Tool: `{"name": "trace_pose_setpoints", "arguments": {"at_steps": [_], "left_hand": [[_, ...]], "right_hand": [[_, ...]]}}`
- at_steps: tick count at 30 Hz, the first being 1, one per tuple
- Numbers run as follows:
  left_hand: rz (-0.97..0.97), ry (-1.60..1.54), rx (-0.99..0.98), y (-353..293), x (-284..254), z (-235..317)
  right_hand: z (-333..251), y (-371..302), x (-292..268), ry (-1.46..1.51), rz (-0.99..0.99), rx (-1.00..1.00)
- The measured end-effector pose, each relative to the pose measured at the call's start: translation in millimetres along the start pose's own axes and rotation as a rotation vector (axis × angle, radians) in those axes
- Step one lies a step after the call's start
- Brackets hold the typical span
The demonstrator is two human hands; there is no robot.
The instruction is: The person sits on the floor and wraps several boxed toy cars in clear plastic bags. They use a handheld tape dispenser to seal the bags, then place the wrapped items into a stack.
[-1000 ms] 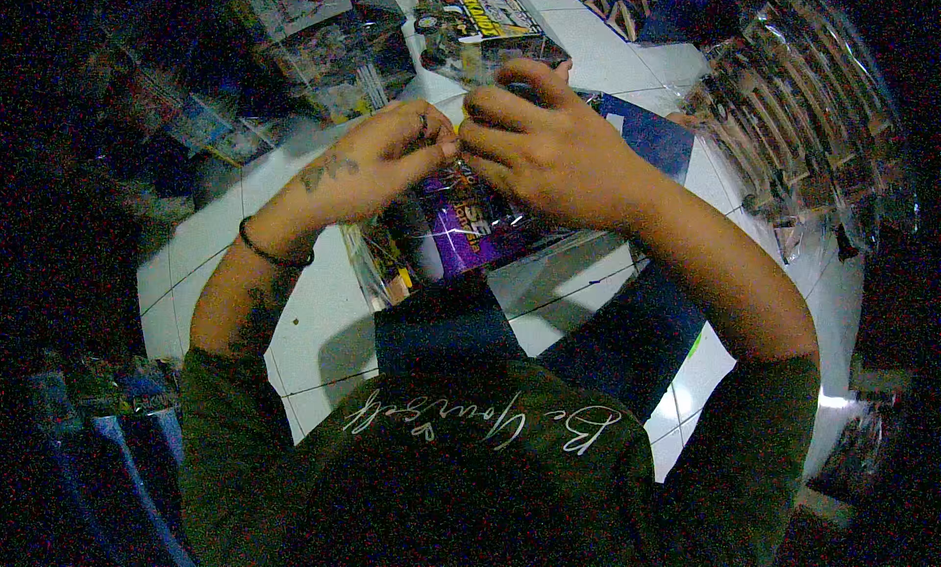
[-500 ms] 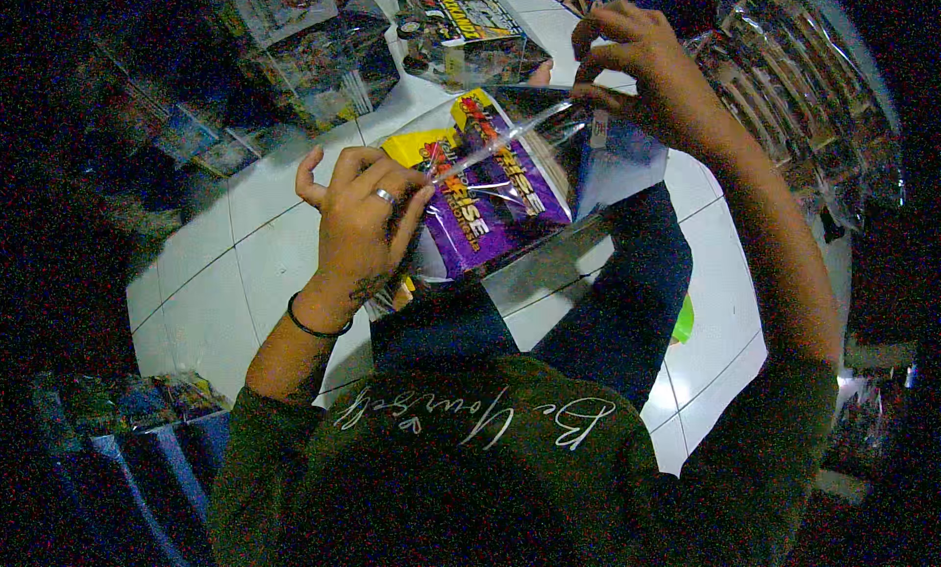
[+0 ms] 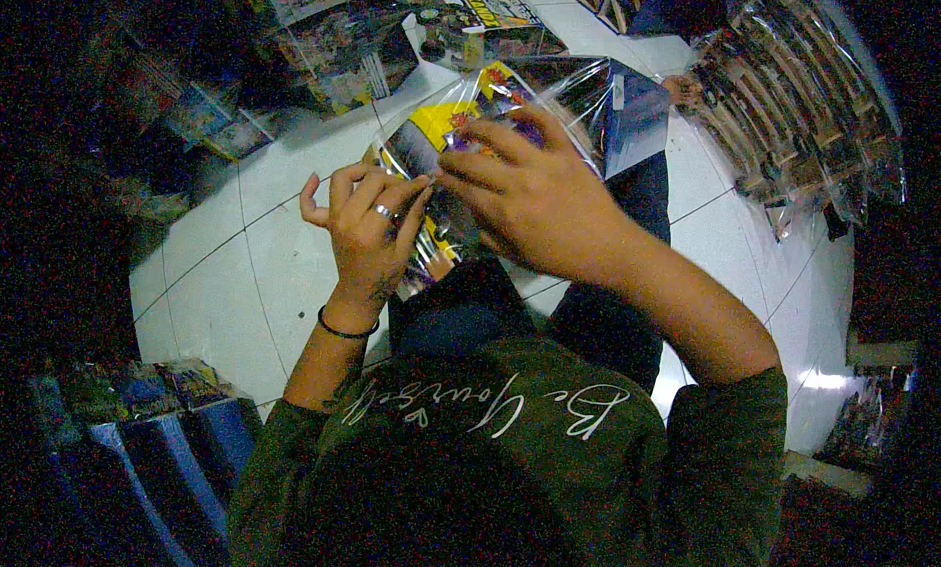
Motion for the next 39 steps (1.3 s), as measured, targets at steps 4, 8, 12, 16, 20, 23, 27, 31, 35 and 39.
{"name": "trace_pose_setpoints", "arguments": {"at_steps": [4, 8, 12, 16, 20, 23, 27, 31, 35, 39], "left_hand": [[0.021, -0.028, 0.023, -1, -3, -2], [0.004, -0.056, -0.028, -7, -8, -5], [0.037, -0.118, -0.143, -16, -13, -12], [-0.021, -0.055, -0.135, -16, -19, -14], [-0.033, -0.02, 0.028, 3, -25, -4], [-0.014, -0.104, 0.179, 28, -16, 6], [-0.036, -0.277, 0.163, 51, 3, 5], [-0.13, -0.306, 0.294, 32, 10, 11], [-0.307, -0.258, 0.319, 2, 27, 17], [-0.317, -0.245, 0.274, -8, 35, 28]], "right_hand": [[-12, 1, 20, 0.117, 0.008, 0.185], [-11, 2, 30, 0.064, 0.01, 0.153], [-7, 2, 32, 0.079, -0.031, 0.146], [-9, 2, 29, 0.104, 0.022, 0.147], [-10, 0, 32, 0.145, 0.029, 0.131], [-6, -4, 35, 0.198, -0.006, 0.166], [-4, -10, 32, 0.203, 0.093, 0.252], [-2, -8, 30, 0.224, 0.191, 0.337], [11, -46, 30, 0.179, 0.384, 0.363], [56, -221, 69, 0.063, 0.549, 1.11]]}}
Point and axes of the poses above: each hand's wrist, its own y-axis towards the middle knuckle, its own x-axis out of the palm, z = x × y, the point moved 7 cm from there along y, towards the middle knuckle, and after that the axes turned 10 degrees about -z, right-handed, at the moved point
